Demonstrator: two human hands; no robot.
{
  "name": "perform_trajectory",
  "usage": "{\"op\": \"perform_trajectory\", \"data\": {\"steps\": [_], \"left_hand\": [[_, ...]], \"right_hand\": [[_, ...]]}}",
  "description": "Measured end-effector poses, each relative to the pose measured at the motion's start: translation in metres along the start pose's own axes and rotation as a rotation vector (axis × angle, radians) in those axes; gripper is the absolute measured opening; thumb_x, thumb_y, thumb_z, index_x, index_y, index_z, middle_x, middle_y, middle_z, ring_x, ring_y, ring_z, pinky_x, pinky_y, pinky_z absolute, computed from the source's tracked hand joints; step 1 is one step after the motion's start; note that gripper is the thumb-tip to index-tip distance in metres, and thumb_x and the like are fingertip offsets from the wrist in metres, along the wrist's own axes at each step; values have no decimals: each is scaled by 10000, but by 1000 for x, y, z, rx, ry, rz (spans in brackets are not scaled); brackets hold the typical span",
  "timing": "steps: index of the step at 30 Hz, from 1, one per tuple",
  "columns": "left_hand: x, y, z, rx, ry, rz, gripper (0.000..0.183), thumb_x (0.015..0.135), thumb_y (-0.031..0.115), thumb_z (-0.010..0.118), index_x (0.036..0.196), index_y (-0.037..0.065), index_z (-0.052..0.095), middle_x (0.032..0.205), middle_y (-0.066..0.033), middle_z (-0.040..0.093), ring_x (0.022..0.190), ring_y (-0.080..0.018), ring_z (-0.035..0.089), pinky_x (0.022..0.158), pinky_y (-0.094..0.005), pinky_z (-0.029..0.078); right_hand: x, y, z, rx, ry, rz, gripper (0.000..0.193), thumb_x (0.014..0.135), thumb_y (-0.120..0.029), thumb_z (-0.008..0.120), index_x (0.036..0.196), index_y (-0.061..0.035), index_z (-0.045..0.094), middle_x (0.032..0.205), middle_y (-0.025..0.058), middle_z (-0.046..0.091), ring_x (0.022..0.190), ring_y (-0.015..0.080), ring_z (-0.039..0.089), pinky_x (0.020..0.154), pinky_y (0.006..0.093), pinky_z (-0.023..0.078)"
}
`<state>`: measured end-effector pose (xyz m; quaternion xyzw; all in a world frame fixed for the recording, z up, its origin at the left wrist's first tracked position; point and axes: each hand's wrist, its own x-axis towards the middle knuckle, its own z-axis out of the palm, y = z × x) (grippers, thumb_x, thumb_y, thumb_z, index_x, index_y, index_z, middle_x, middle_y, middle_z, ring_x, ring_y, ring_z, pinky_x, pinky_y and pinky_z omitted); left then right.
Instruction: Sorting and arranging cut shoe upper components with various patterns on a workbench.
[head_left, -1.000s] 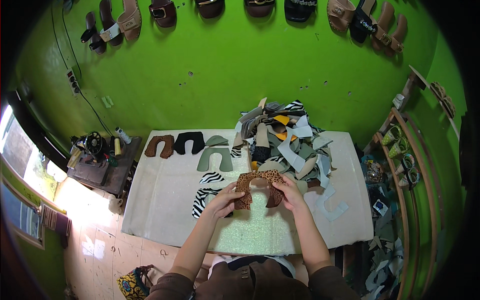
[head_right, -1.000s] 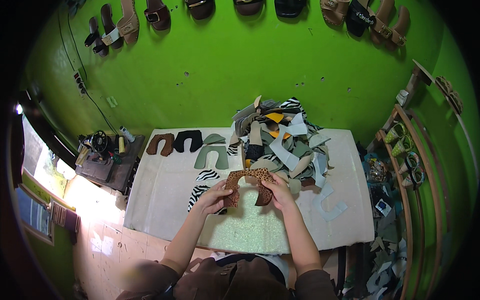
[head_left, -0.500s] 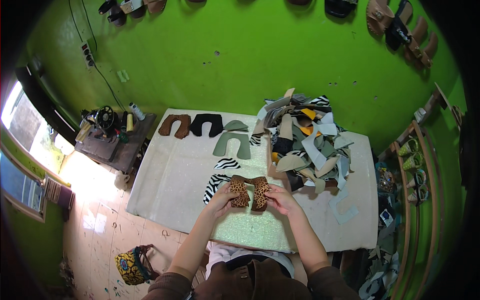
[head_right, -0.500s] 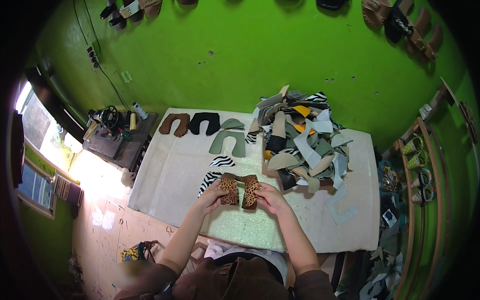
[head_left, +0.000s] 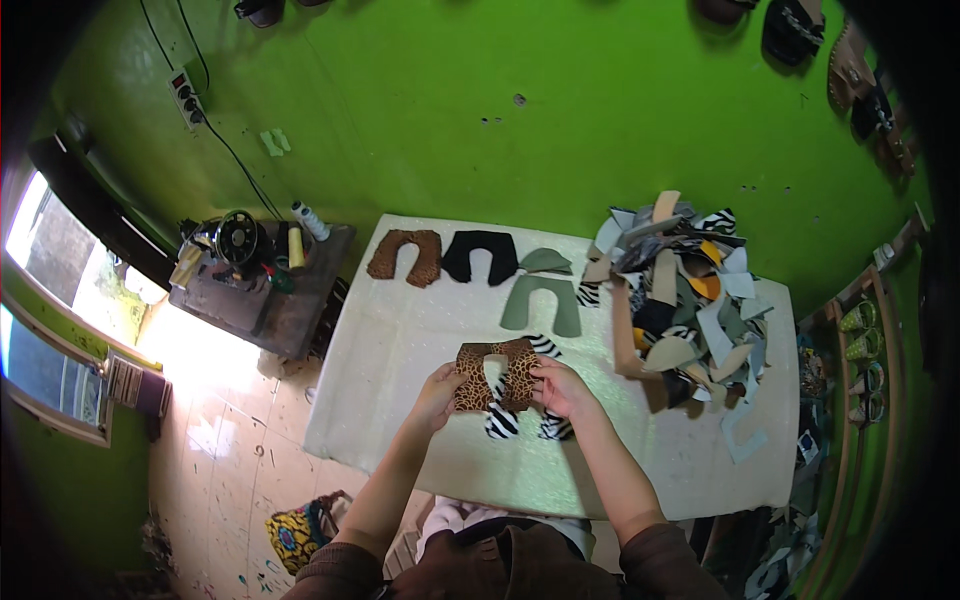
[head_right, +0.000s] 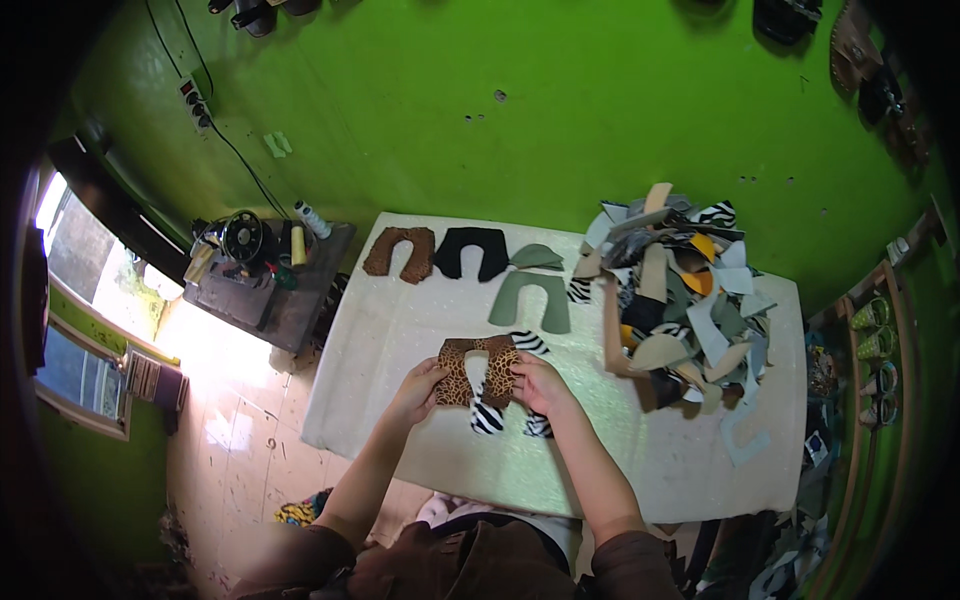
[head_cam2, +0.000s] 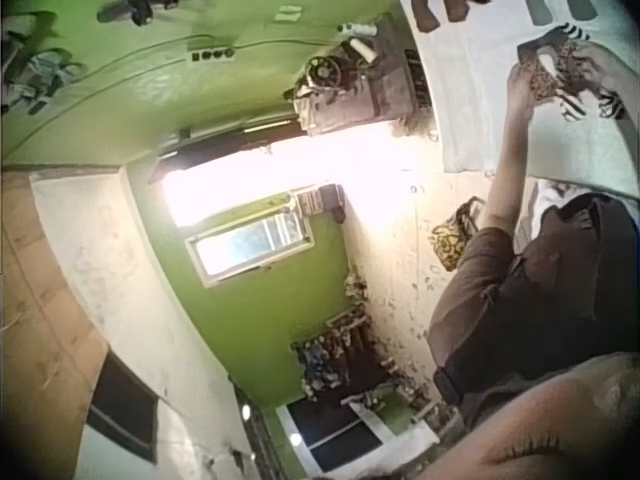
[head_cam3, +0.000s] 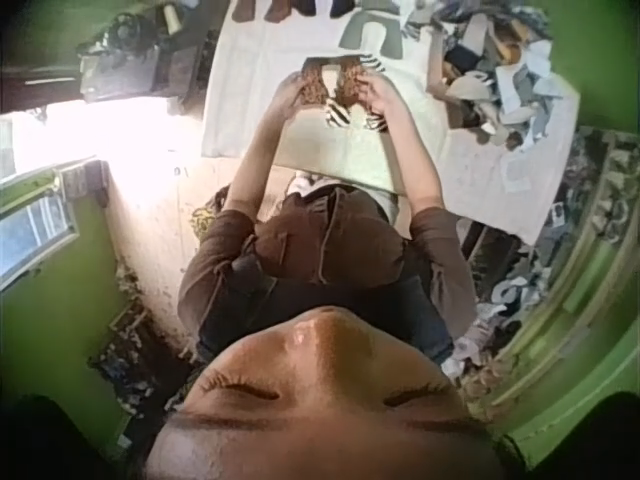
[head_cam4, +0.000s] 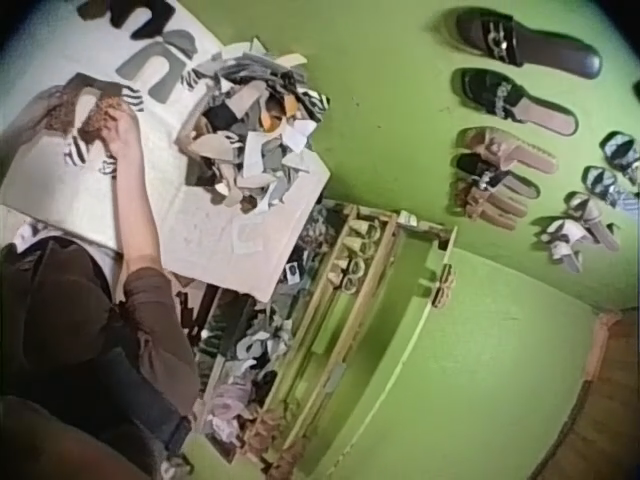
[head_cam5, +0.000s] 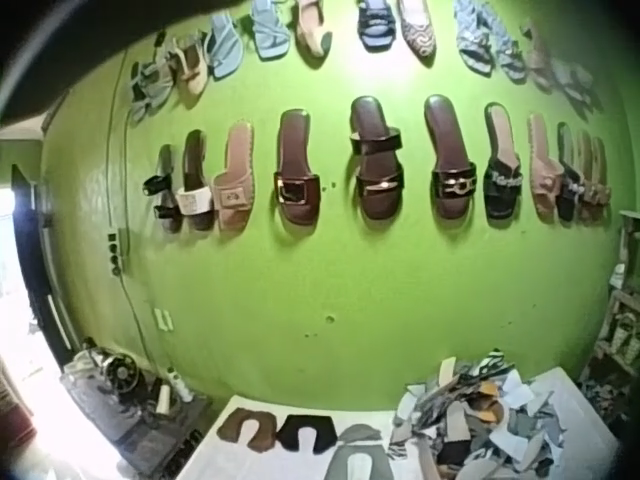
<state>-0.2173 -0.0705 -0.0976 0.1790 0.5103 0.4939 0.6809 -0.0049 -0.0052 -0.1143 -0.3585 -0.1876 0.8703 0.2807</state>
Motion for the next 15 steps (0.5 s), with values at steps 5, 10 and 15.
{"op": "perform_trajectory", "data": {"steps": [5, 10, 15], "left_hand": [[37, 34, -68, 41, 3, 88, 297, 864, 23, 439, 1151, -52, 444, 967, -121, 586, 815, -185, 604, 717, -297, 514], [78, 63, -121, 73, 58, 88, 300, 856, 24, 457, 1143, -61, 467, 974, -106, 590, 812, -163, 598, 688, -266, 495], [123, 94, -168, 102, 47, 85, 332, 836, 37, 511, 1150, -61, 468, 1030, -116, 576, 904, -174, 572, 767, -271, 461]], "right_hand": [[64, 2, 42, 29, 1, -5, 401, 846, 32, 376, 1242, -27, 384, 1038, 113, 572, 871, 203, 603, 759, 317, 510], [132, 8, 67, 66, 51, -35, 420, 844, 36, 371, 1258, -30, 372, 1051, 113, 569, 872, 196, 601, 768, 306, 503], [175, 3, 112, 17, 113, -40, 419, 825, 46, 379, 1240, -10, 401, 1047, 95, 575, 873, 179, 590, 774, 294, 485]]}}
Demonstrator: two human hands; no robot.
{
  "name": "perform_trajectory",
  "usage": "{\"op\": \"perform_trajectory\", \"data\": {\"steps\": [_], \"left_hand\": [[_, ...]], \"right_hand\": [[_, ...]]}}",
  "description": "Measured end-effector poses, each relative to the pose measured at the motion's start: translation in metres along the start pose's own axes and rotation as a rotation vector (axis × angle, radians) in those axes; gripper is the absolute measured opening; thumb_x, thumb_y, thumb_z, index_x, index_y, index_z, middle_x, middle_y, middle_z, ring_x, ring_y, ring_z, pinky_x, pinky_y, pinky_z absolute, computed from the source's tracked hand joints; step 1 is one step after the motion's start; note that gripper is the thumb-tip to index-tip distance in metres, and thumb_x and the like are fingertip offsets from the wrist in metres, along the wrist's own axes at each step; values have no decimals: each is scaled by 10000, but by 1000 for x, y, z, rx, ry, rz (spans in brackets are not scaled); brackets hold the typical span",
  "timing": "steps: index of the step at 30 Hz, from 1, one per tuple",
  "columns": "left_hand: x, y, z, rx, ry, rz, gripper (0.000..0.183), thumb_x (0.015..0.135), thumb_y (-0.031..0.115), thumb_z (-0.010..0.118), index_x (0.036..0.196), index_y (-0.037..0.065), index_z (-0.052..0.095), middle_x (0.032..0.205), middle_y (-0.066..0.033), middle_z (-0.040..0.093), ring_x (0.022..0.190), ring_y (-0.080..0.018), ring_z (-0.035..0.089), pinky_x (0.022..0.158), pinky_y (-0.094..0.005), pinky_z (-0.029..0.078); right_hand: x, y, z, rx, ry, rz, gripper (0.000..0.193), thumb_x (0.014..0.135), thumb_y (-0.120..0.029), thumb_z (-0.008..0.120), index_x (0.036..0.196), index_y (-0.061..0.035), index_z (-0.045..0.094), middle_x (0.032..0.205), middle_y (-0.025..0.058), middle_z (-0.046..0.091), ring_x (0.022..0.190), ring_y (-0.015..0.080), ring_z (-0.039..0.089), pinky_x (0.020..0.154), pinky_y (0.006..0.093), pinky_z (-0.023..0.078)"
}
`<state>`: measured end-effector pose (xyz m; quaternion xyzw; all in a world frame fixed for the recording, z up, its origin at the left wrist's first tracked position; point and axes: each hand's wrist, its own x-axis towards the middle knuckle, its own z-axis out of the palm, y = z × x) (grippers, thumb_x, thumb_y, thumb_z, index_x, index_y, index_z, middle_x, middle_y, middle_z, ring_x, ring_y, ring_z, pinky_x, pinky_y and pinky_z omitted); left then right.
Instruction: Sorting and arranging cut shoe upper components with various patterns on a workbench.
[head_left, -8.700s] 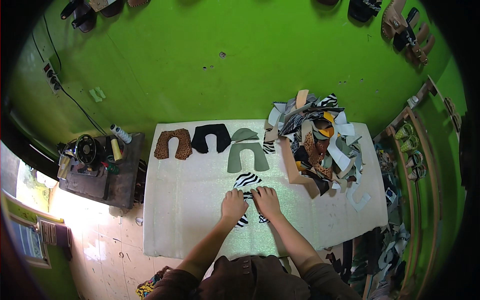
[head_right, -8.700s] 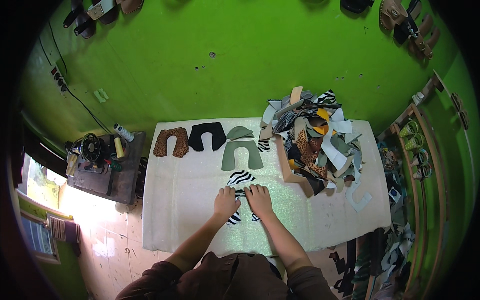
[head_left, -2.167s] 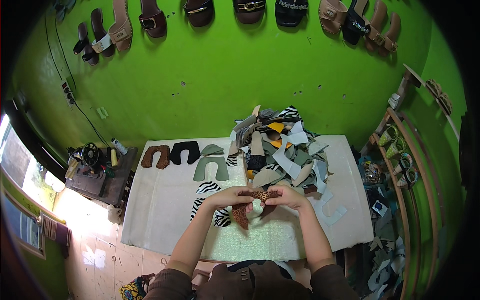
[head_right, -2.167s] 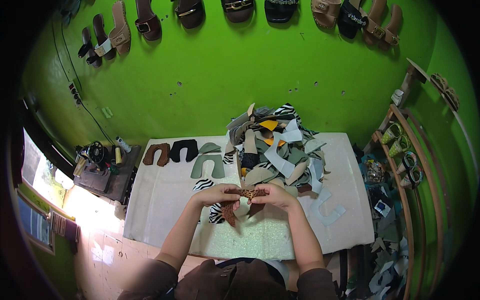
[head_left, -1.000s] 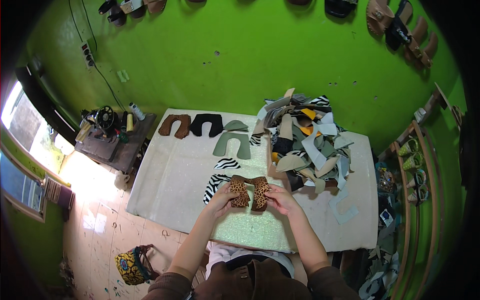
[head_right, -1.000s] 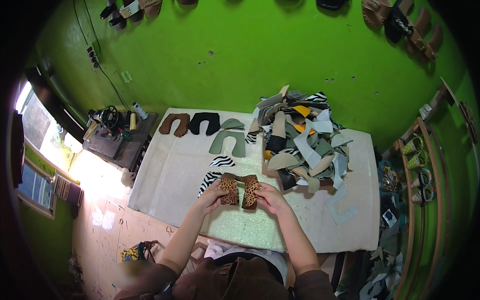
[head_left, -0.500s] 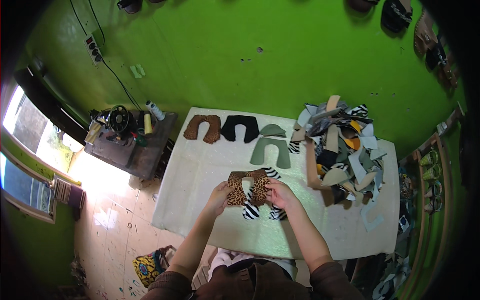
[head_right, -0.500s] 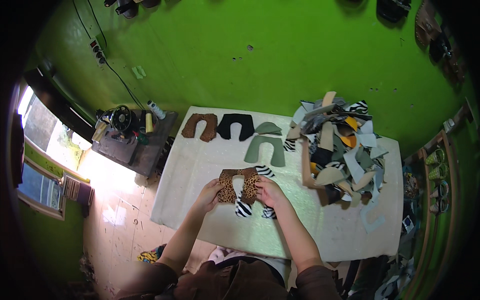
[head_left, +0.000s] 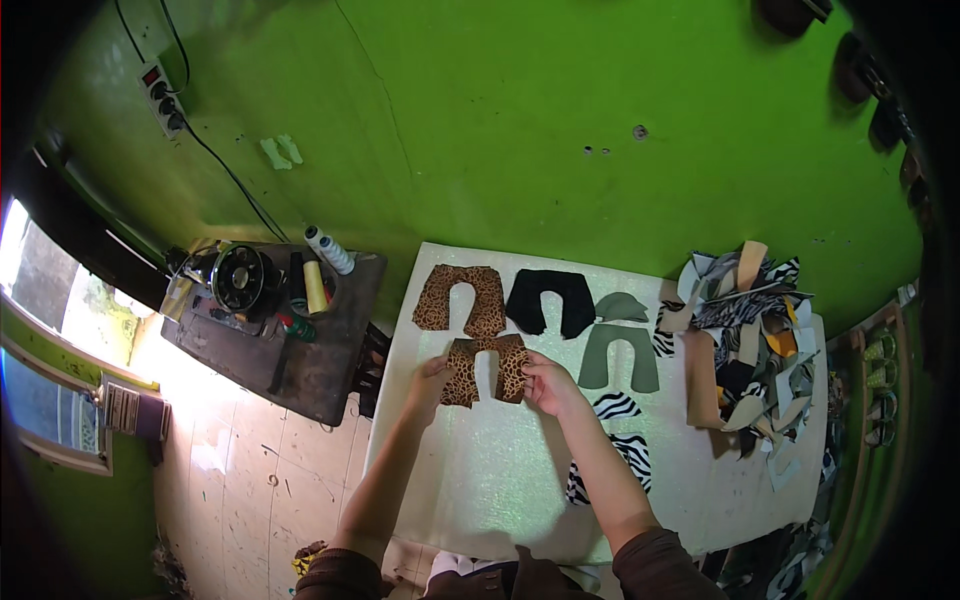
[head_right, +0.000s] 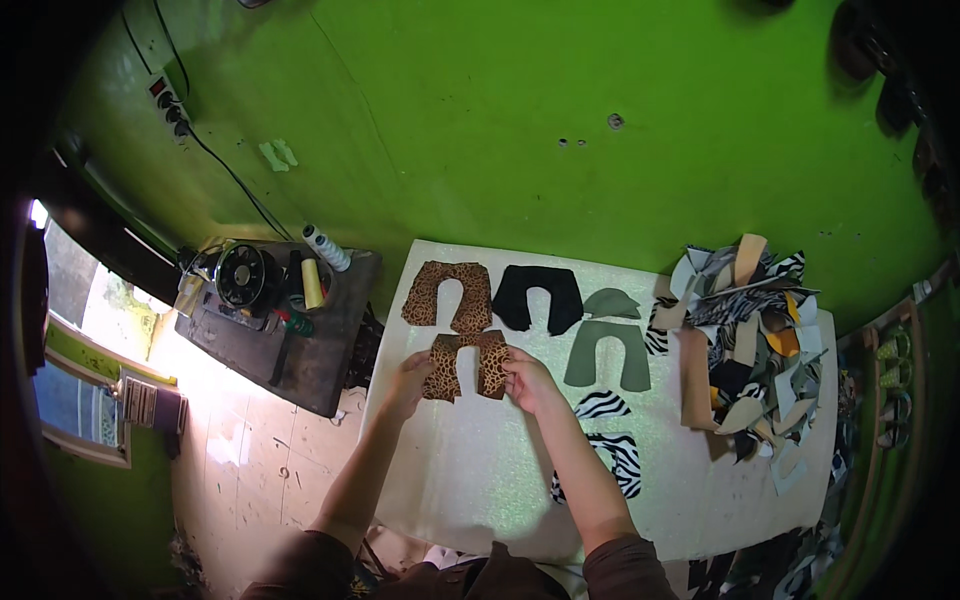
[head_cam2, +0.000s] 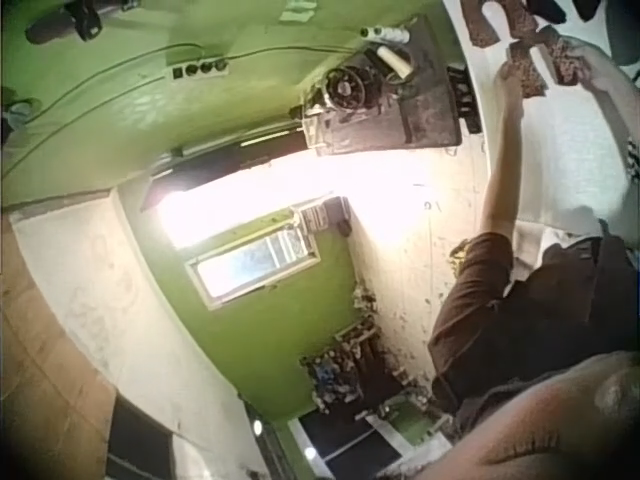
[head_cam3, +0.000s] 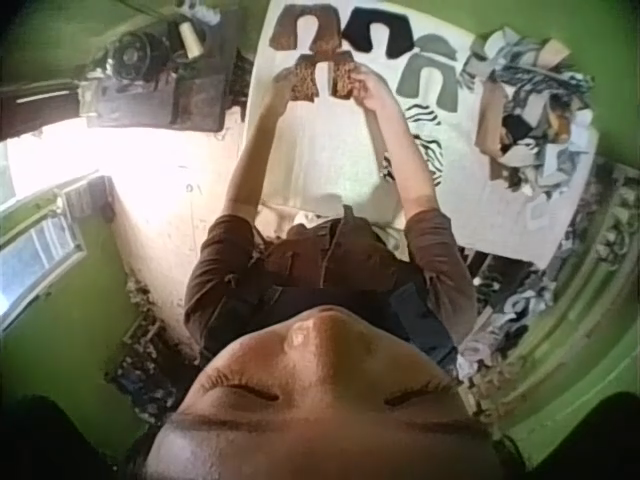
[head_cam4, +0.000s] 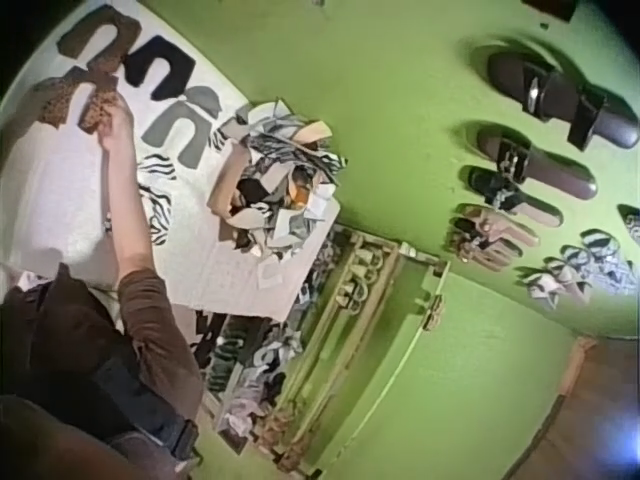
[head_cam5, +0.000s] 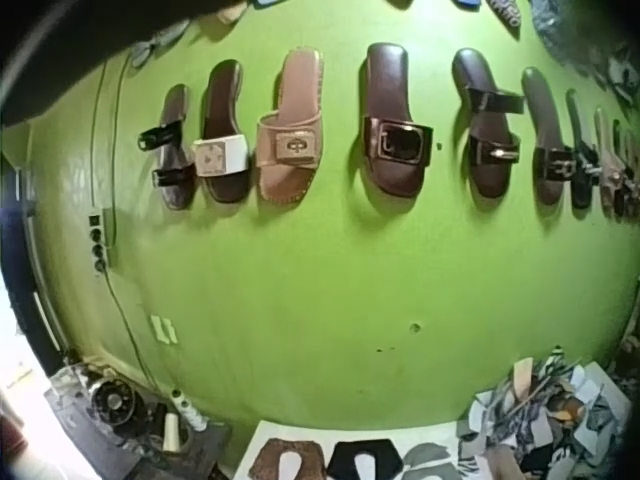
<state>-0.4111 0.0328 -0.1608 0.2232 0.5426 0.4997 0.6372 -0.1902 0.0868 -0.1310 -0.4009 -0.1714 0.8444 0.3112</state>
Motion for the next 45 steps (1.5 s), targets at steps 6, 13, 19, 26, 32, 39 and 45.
{"op": "perform_trajectory", "data": {"steps": [6, 13, 19, 26, 32, 39, 45], "left_hand": [[41, 41, 7, 235, 236, 132, 456, 796, 23, 560, 1226, -44, 424, 1226, -170, 465, 1111, -216, 459, 927, -300, 357], [90, 72, -9, 175, 174, 194, 341, 823, -20, 505, 1160, -57, 461, 1052, -133, 572, 939, -177, 554, 817, -259, 422], [124, 79, -12, 410, 228, 325, 314, 807, -18, 482, 1117, -63, 494, 1014, -133, 587, 895, -169, 570, 790, -263, 430], [127, 68, -3, 865, 362, 542, 365, 789, 76, 522, 1128, -57, 490, 1025, -201, 582, 949, -332, 563, 844, -339, 421], [117, 79, 8, 923, 378, 460, 315, 804, 84, 523, 1094, -39, 512, 948, -235, 593, 880, -370, 573, 788, -365, 440], [119, 79, -8, 861, 325, 533, 338, 819, 89, 508, 1139, -22, 498, 892, -247, 599, 847, -370, 588, 753, -359, 449], [112, 86, 0, 944, 313, 489, 403, 795, 79, 513, 1184, -17, 467, 1098, -246, 528, 989, -351, 536, 832, -373, 422]], "right_hand": [[60, -14, 13, 22, 18, -47, 412, 832, 16, 399, 1232, -75, 444, 1017, 36, 579, 795, 134, 570, 695, 230, 463], [109, -27, 37, -42, 199, -69, 401, 820, 14, 407, 1203, -91, 465, 1034, 40, 555, 896, 178, 525, 759, 352, 438], [128, -36, 42, 13, 284, -157, 395, 816, 38, 389, 1181, -79, 485, 1056, 50, 542, 915, 181, 523, 789, 341, 437], [129, -19, 44, -764, 512, -608, 332, 786, -28, 482, 1113, -4, 533, 1001, 158, 606, 935, 246, 590, 815, 302, 445], [128, -23, 67, -930, 619, -536, 343, 781, -79, 536, 1118, -17, 522, 866, 124, 607, 784, 261, 600, 706, 338, 462], [132, -28, 55, -763, 501, -578, 294, 758, -79, 575, 1037, -12, 514, 731, 88, 559, 663, 185, 558, 633, 293, 439], [125, -33, 60, -1078, 627, -650, 294, 771, -108, 543, 1049, -17, 511, 846, 120, 574, 742, 260, 567, 665, 342, 468]]}}
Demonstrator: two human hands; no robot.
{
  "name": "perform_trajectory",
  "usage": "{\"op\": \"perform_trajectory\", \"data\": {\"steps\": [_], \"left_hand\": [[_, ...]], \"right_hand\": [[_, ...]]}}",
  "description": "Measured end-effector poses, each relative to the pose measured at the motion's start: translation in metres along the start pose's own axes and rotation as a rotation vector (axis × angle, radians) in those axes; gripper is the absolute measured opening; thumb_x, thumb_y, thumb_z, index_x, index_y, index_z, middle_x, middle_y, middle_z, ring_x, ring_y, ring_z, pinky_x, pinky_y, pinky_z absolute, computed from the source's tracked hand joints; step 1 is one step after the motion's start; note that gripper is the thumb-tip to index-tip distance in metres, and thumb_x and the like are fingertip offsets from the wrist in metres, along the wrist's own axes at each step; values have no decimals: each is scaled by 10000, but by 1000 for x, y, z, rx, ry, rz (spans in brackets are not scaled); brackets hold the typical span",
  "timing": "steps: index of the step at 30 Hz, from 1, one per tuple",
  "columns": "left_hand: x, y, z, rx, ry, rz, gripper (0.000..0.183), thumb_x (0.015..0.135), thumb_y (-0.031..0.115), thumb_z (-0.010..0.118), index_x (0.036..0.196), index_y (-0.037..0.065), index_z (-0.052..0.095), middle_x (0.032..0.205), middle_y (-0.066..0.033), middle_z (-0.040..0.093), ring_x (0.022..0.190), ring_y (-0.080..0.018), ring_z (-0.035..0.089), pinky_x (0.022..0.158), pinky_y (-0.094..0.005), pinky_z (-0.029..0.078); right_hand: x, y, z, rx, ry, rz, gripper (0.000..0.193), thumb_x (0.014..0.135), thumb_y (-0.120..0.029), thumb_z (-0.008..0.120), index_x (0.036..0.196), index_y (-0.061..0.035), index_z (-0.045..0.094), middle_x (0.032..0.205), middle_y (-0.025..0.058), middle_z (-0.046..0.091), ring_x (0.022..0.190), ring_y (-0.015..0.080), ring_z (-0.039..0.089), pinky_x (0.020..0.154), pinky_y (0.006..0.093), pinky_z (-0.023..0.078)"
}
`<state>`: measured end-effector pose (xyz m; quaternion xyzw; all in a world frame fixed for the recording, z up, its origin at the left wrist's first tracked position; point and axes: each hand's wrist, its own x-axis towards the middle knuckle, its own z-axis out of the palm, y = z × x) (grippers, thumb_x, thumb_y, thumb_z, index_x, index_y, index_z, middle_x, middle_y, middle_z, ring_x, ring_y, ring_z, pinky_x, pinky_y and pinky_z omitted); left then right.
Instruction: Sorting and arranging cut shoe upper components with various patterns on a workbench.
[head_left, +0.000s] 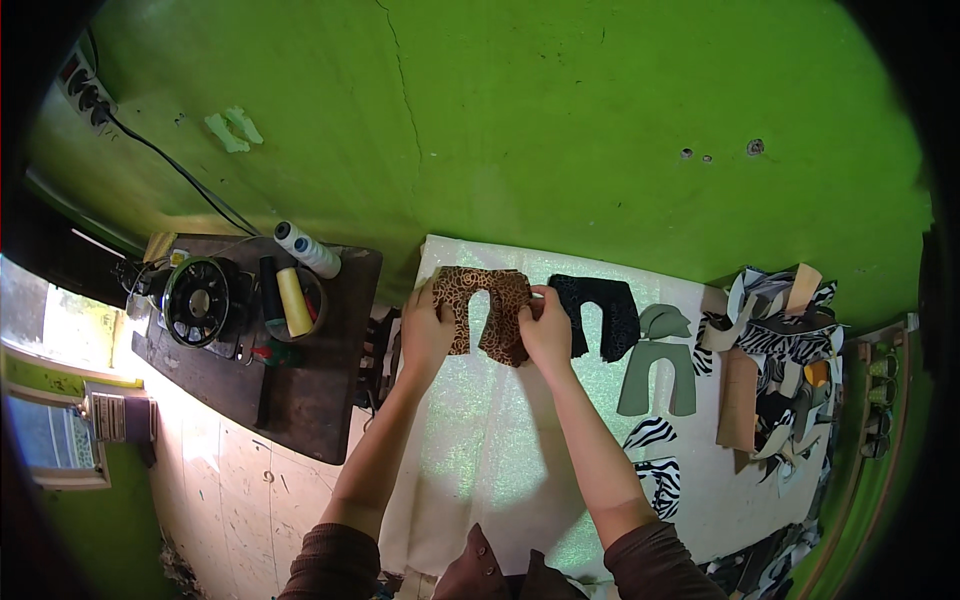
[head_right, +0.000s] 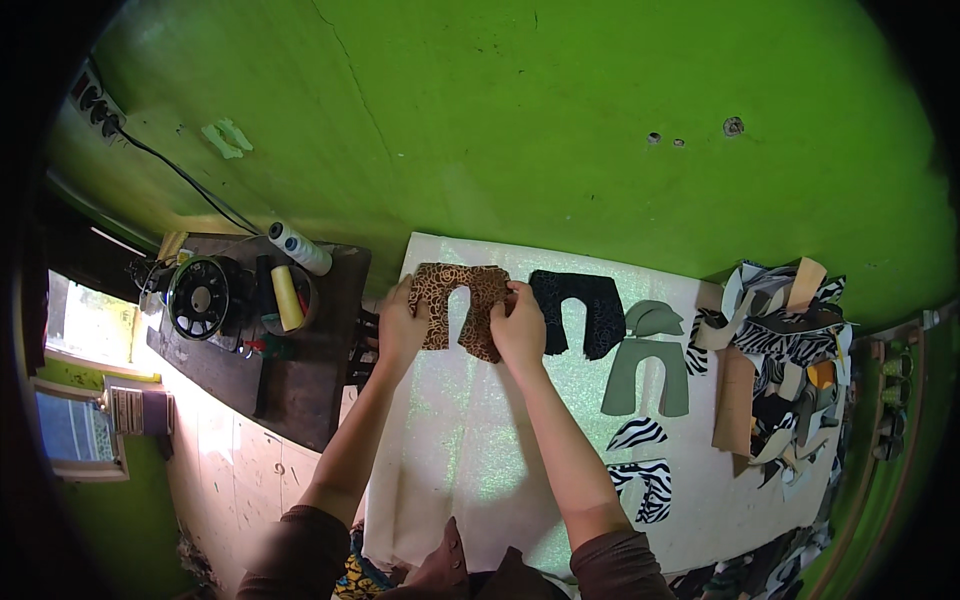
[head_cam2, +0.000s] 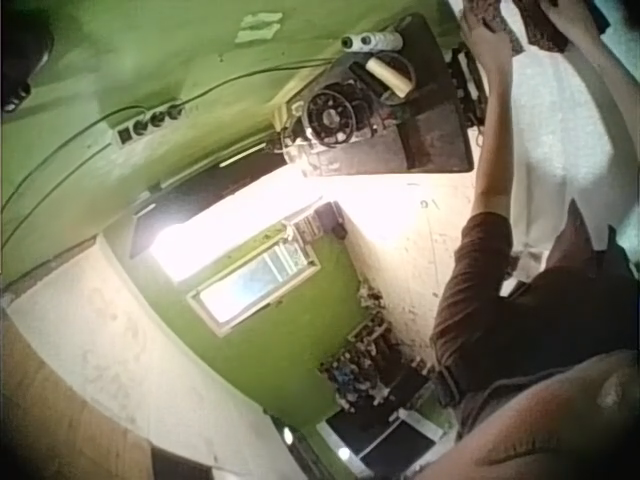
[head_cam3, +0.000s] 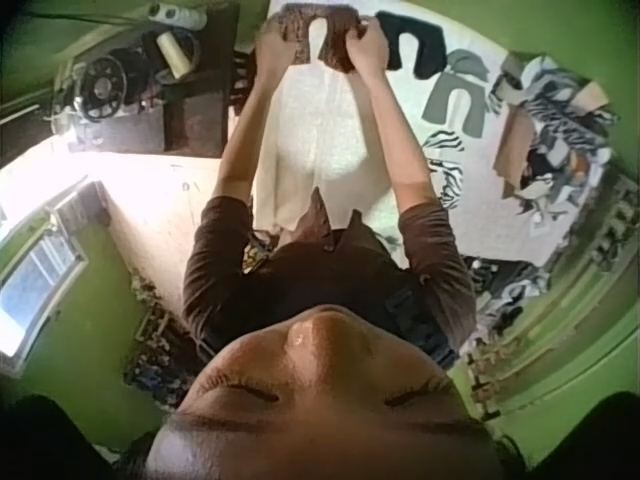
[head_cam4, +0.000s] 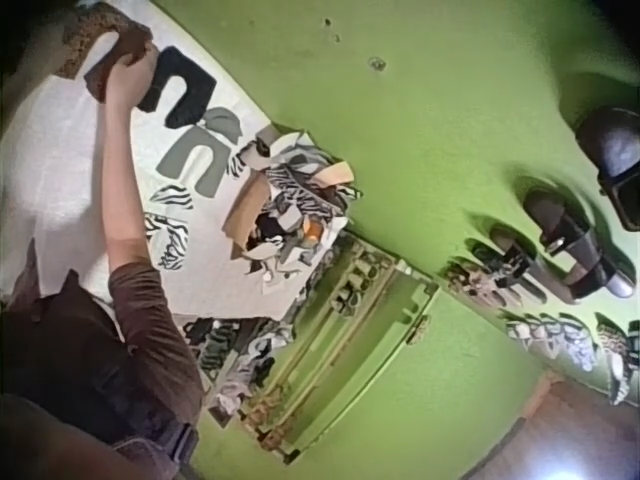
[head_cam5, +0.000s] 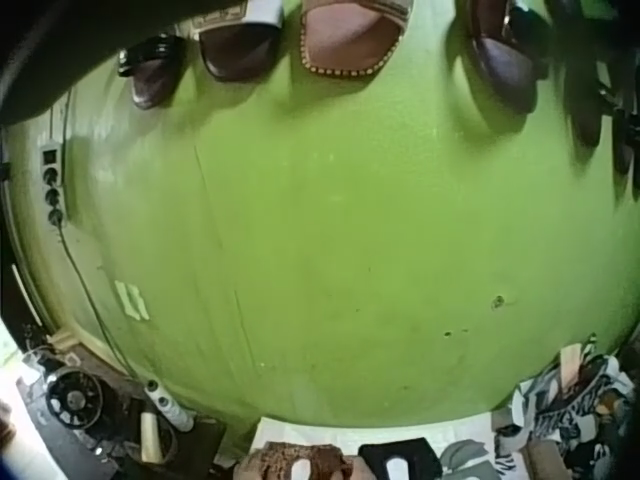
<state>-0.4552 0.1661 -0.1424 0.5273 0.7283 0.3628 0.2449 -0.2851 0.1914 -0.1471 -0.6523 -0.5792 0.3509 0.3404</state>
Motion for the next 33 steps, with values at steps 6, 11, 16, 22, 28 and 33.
{"op": "perform_trajectory", "data": {"steps": [6, 11, 16, 22, 28, 33], "left_hand": [[-1, 0, 9, 325, 33, 283, 520, 791, 131, 542, 1270, 7, 381, 1342, -177, 340, 1243, -333, 313, 993, -403, 290], [-3, -18, 29, 698, -16, 378, 584, 829, 284, 481, 1335, 55, 302, 1398, -135, 272, 1292, -287, 254, 1031, -466, 209], [-3, -24, 33, 715, -14, 356, 583, 833, 285, 469, 1345, 70, 294, 1412, -123, 253, 1304, -278, 231, 1041, -466, 182], [-21, -3, 37, 823, 6, 404, 530, 847, 299, 429, 1324, 85, 346, 1416, -93, 252, 1314, -249, 209, 1064, -449, 126], [-77, 24, 41, 906, 45, 555, 491, 824, 286, 426, 1260, 63, 437, 1383, -115, 313, 1313, -261, 211, 1063, -460, 111], [-134, 44, 64, 949, -100, 567, 456, 824, 235, 416, 1236, 41, 456, 1363, -120, 342, 1302, -268, 236, 1059, -495, 96]], "right_hand": [[-12, -15, 14, -478, 121, -403, 368, 774, -130, 534, 1121, -18, 494, 1164, 157, 473, 1083, 298, 458, 828, 382, 440], [-11, 7, 39, -638, -41, -525, 526, 824, -233, 469, 1301, -41, 361, 1376, 138, 311, 1275, 282, 284, 1036, 456, 217], [-11, 18, 46, -660, -55, -504, 513, 859, -250, 417, 1326, -57, 331, 1394, 129, 281, 1300, 278, 236, 1053, 434, 185], [-17, 12, 33, -604, -63, -512, 489, 857, -243, 417, 1309, -63, 361, 1382, 128, 304, 1297, 276, 244, 1051, 448, 186], [-59, 12, -12, -447, -92, -630, 413, 822, -153, 463, 1224, -59, 466, 1310, 159, 393, 1266, 309, 297, 1035, 442, 239], [-107, 49, -50, -490, -170, -548, 444, 797, -152, 486, 1223, -32, 445, 1297, 171, 404, 1254, 330, 312, 1026, 441, 260]]}}
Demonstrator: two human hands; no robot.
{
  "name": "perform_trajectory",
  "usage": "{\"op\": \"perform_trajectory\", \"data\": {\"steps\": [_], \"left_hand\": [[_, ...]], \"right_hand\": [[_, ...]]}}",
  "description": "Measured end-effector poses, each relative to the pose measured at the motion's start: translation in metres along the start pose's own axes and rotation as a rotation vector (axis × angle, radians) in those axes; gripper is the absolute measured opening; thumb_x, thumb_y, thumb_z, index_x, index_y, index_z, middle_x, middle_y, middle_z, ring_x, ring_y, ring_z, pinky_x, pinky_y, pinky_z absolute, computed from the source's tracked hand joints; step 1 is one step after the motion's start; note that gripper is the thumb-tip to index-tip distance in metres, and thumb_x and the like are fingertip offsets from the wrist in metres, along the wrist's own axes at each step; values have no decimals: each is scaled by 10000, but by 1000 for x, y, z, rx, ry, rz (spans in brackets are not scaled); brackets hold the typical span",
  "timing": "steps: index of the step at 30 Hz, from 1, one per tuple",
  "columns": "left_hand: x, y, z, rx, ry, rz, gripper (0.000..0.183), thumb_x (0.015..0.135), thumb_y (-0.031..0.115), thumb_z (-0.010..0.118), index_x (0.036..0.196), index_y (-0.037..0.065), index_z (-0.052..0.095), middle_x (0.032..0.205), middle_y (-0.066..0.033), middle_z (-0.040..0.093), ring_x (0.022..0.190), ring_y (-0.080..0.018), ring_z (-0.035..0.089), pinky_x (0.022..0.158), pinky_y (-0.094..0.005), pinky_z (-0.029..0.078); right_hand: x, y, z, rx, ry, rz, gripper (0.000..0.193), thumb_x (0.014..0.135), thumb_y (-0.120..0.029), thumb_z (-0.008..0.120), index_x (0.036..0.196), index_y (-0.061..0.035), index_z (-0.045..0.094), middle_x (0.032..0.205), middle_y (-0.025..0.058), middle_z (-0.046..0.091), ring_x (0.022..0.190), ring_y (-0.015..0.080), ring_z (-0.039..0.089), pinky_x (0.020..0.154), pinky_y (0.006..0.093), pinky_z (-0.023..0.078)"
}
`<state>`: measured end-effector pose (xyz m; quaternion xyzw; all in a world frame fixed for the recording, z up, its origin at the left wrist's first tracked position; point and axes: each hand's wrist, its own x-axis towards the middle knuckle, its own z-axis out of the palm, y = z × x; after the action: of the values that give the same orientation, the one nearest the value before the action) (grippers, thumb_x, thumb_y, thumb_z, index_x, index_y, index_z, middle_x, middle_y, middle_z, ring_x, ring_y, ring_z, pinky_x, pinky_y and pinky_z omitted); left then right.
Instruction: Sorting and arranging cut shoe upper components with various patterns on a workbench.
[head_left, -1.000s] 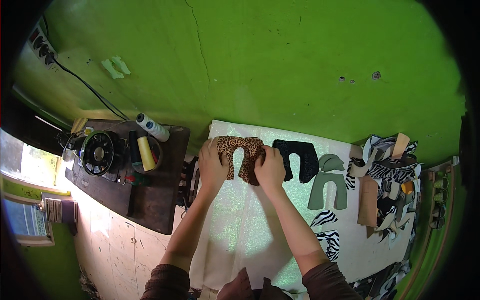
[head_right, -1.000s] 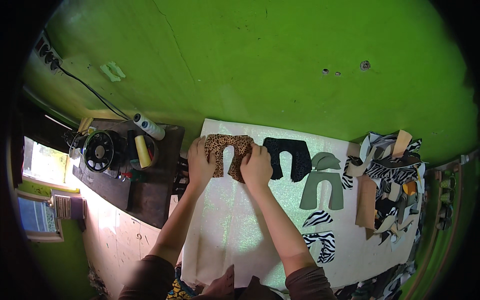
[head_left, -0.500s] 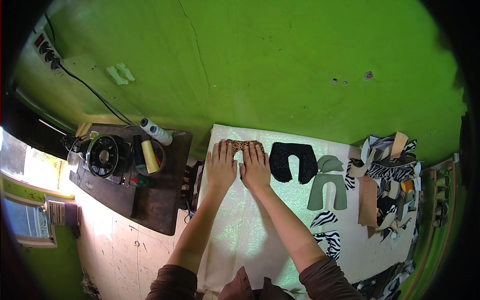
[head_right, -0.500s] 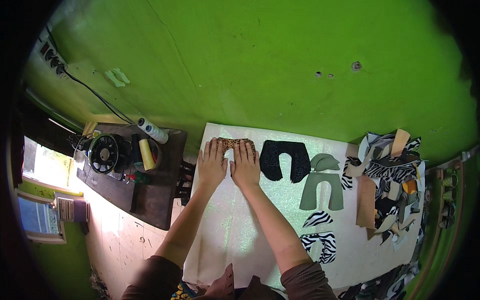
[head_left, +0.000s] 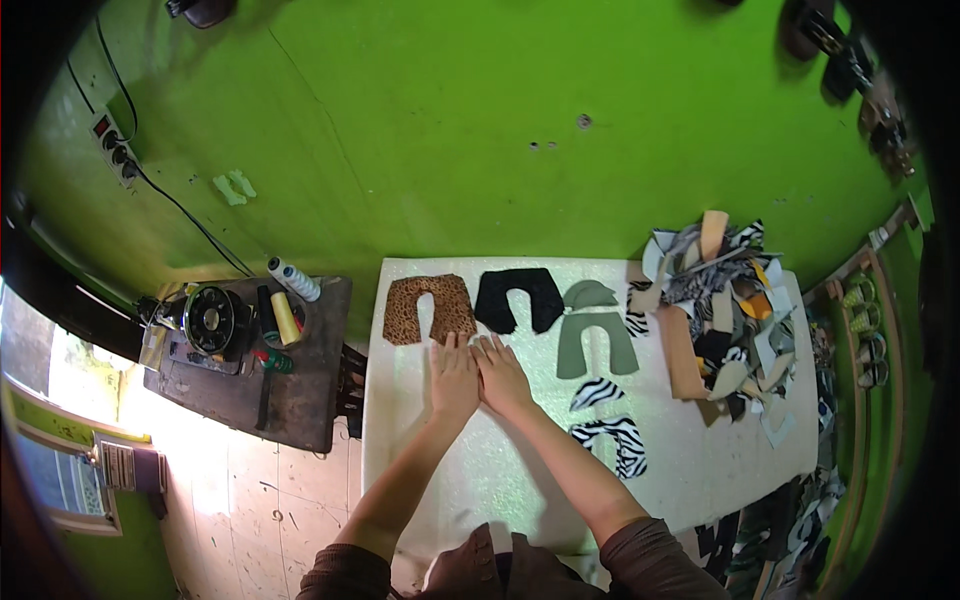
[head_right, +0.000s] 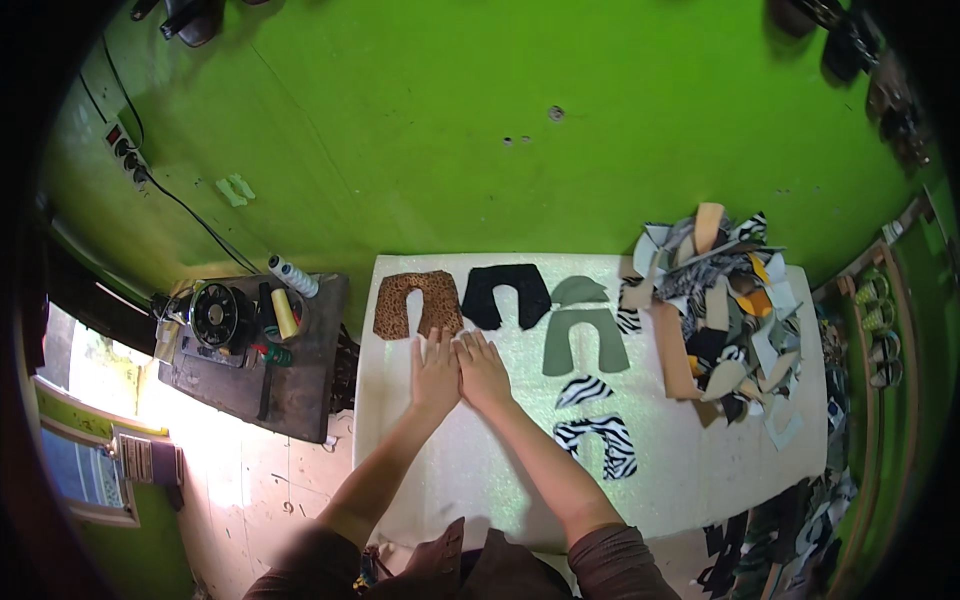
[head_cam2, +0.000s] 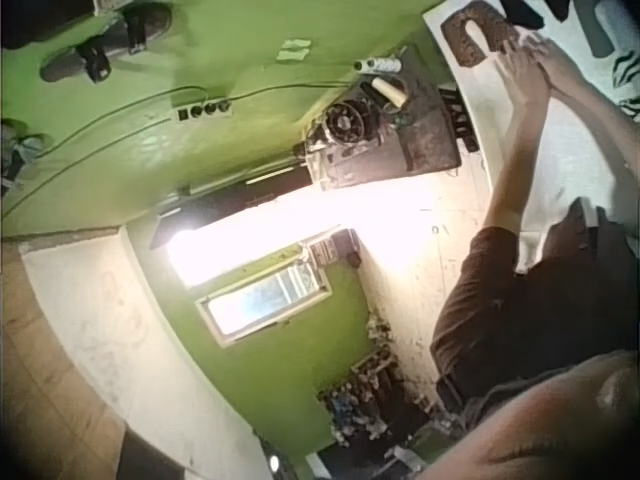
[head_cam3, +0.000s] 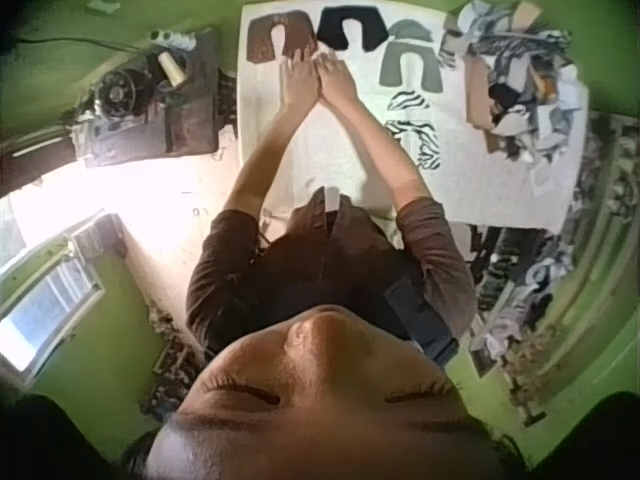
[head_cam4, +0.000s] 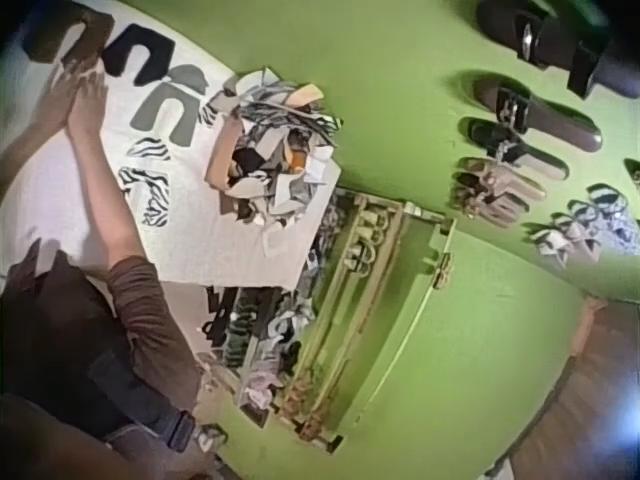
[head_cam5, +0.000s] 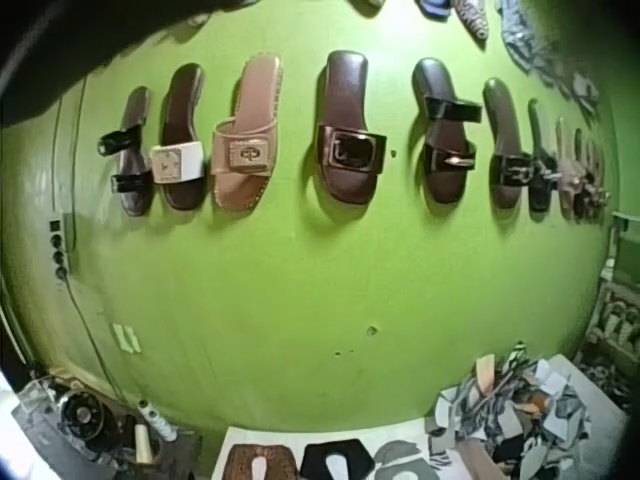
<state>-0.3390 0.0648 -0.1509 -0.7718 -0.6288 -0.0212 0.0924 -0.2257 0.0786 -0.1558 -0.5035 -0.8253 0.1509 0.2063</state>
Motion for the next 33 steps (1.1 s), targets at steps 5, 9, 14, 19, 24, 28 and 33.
{"op": "perform_trajectory", "data": {"steps": [5, 9, 14, 19, 24, 28, 33], "left_hand": [[-26, 52, -7, 7, -58, 52, 435, 834, 198, 400, 1227, 21, 464, 1358, -122, 353, 1309, -264, 229, 1069, -489, 69], [-41, 90, -21, -34, -27, 50, 421, 839, 202, 395, 1209, 21, 482, 1349, -125, 364, 1304, -265, 240, 1070, -491, 72], [-51, 133, -34, -126, -13, 111, 396, 817, 246, 456, 1153, 53, 534, 1310, -134, 409, 1275, -277, 287, 1055, -518, 85], [-63, 179, -60, -178, -54, 96, 323, 813, 292, 491, 1000, 67, 628, 1277, -128, 448, 1263, -278, 304, 1055, -513, 99], [-81, 219, -63, -302, 36, 56, 280, 804, 280, 530, 770, 53, 689, 1177, -98, 542, 1232, -287, 348, 1045, -518, 132], [-108, 241, -60, -413, 184, -67, 217, 723, 198, 561, 788, 35, 689, 1076, -69, 602, 1217, -286, 371, 1034, -541, 141], [-119, 264, -60, -450, 287, -108, 328, 632, 120, 554, 919, 5, 663, 992, -66, 635, 1210, -272, 383, 1033, -545, 142]], "right_hand": [[-52, 19, -24, -104, -46, -7, 434, 795, -150, 482, 1210, -26, 458, 1295, 165, 409, 1249, 324, 322, 1021, 440, 270], [-89, 32, -48, -56, -24, 9, 407, 806, -152, 474, 1189, -15, 476, 1279, 166, 425, 1239, 324, 336, 1021, 431, 271], [-135, 56, -74, -59, 10, 21, 392, 812, -154, 483, 1178, -12, 482, 1235, 176, 464, 1205, 336, 375, 1006, 423, 290], [-176, 79, -110, -71, -15, 9, 334, 792, -145, 516, 1096, -11, 546, 1154, 167, 522, 1158, 340, 417, 975, 411, 322], [-222, 114, -122, -40, 140, 56, 252, 760, -132, 536, 981, -35, 609, 1078, 148, 553, 1120, 339, 443, 963, 415, 335], [-254, 138, -125, 57, 217, 170, 207, 772, -135, 538, 941, -39, 612, 1049, 129, 562, 1086, 327, 463, 941, 411, 351], [-275, 142, -137, 70, 254, 160, 163, 793, -175, 562, 810, -22, 619, 979, 110, 589, 1038, 311, 486, 880, 400, 378]]}}
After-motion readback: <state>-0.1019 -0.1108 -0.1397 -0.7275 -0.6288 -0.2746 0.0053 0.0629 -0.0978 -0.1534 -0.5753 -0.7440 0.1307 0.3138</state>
